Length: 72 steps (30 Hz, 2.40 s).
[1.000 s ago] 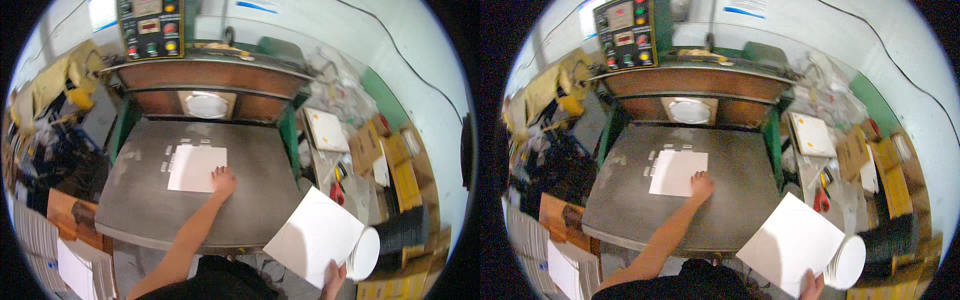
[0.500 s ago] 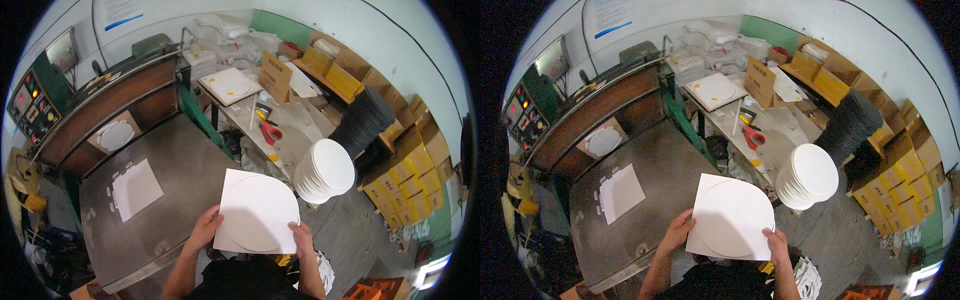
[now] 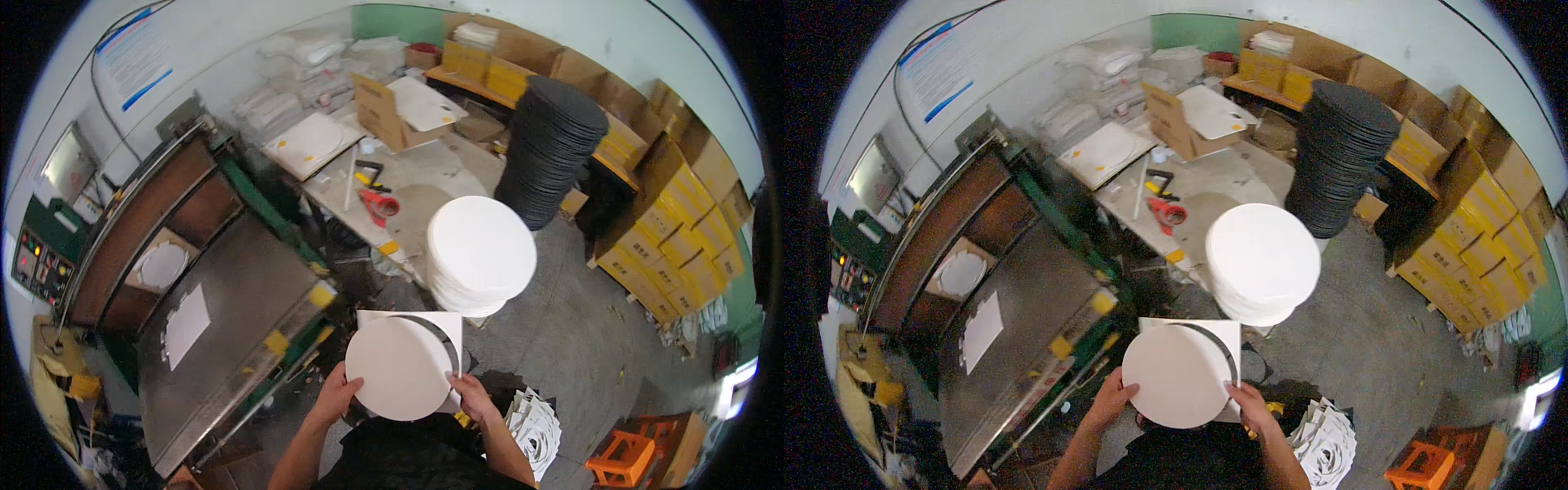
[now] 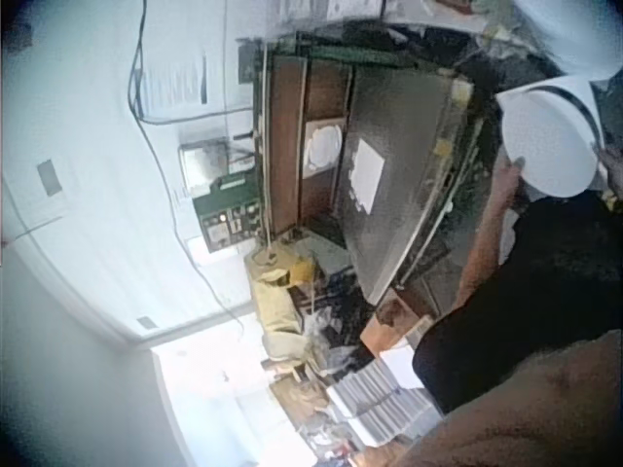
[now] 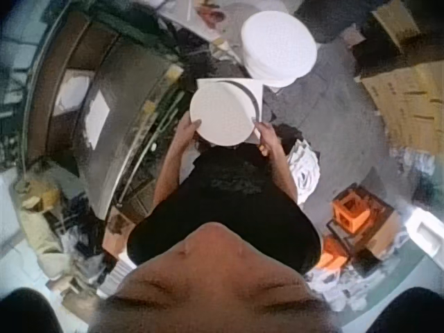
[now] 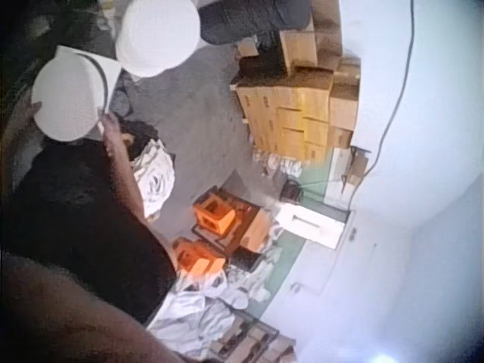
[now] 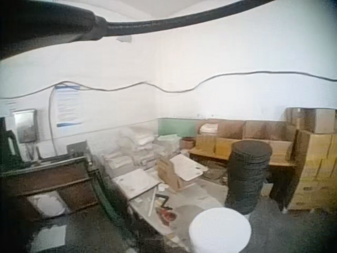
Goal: The person picks up square paper sheets from a stack and places them into a die-cutting machine. They remove the cut circular paper pieces and place them onto a finished stack.
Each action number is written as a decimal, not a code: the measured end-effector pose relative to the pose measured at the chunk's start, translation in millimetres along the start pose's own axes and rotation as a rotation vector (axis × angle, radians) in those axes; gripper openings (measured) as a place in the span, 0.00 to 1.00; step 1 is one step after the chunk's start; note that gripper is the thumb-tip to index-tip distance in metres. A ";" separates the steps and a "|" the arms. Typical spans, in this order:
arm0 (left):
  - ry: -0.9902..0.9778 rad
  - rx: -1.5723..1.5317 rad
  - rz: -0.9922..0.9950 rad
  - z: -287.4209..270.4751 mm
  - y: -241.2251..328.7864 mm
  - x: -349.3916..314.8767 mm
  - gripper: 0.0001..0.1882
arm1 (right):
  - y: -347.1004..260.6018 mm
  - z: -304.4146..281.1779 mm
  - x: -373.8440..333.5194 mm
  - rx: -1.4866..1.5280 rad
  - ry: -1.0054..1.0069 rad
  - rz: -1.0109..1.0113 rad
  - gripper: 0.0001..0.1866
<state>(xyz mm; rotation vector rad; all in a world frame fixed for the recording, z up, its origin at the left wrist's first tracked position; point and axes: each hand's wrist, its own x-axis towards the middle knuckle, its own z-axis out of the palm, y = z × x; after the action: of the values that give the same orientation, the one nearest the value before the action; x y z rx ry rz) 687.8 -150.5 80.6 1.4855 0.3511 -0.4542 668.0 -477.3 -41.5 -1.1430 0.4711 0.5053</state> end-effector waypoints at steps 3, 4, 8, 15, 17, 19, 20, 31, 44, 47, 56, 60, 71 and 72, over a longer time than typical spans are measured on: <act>-0.047 -0.088 0.074 14.9 8.3 16.4 0.24 | -20.4 -70.4 -33.3 -0.003 0.228 -0.060 0.16; -0.068 -0.120 0.113 25.4 38.5 15.6 0.25 | -15.4 -109.2 -44.1 -0.114 0.367 -0.152 0.16; -0.241 -0.290 0.273 29.7 105.8 55.0 0.32 | -22.5 -213.9 -110.4 -0.476 0.689 -0.355 0.12; -0.328 -0.452 0.315 146.9 153.6 148.5 0.26 | 2.6 -263.8 -202.8 -1.219 1.482 -0.103 0.11; -0.339 -0.494 0.250 172.2 141.8 174.8 0.25 | 30.4 -271.6 -210.4 -1.208 1.523 0.076 0.11; -0.277 -0.462 0.198 182.0 131.8 185.8 0.26 | 74.0 -274.4 -202.3 -1.238 1.537 0.289 0.12; -0.214 -0.424 0.175 185.3 124.6 191.4 0.26 | 101.5 -277.8 -195.5 -1.273 1.539 0.421 0.12; -0.290 -0.400 0.161 175.9 117.3 195.7 0.29 | 212.5 -216.4 -23.6 -0.523 0.427 0.538 0.13; 1.064 0.474 0.075 -105.8 -142.0 -166.5 0.16 | 56.6 -112.3 140.1 -1.115 -0.128 0.510 0.13; 1.648 0.268 -0.041 -127.7 -224.1 -293.2 0.14 | 61.6 -32.7 160.7 -1.289 -0.235 0.509 0.13; 2.775 -0.176 -0.734 -88.2 -426.4 -617.4 0.24 | 136.1 204.7 161.3 -1.586 -0.621 0.349 0.13; 2.393 -0.319 -0.596 -138.9 -423.2 -652.0 0.27 | 169.6 266.2 108.6 -1.658 -0.695 0.297 0.14; 2.518 -0.932 0.242 -158.5 -460.2 -701.2 0.13 | 195.5 244.0 86.8 -1.934 -0.902 0.368 0.15; 2.537 -0.945 0.271 -156.2 -443.7 -691.2 0.11 | 184.3 238.5 85.2 -1.887 -0.872 0.359 0.15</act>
<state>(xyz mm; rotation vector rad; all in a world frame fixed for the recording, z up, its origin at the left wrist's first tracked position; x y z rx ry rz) -123.3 44.7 26.0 0.2804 1.8386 1.8719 647.8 -182.3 -144.6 -2.3463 -0.8633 1.8386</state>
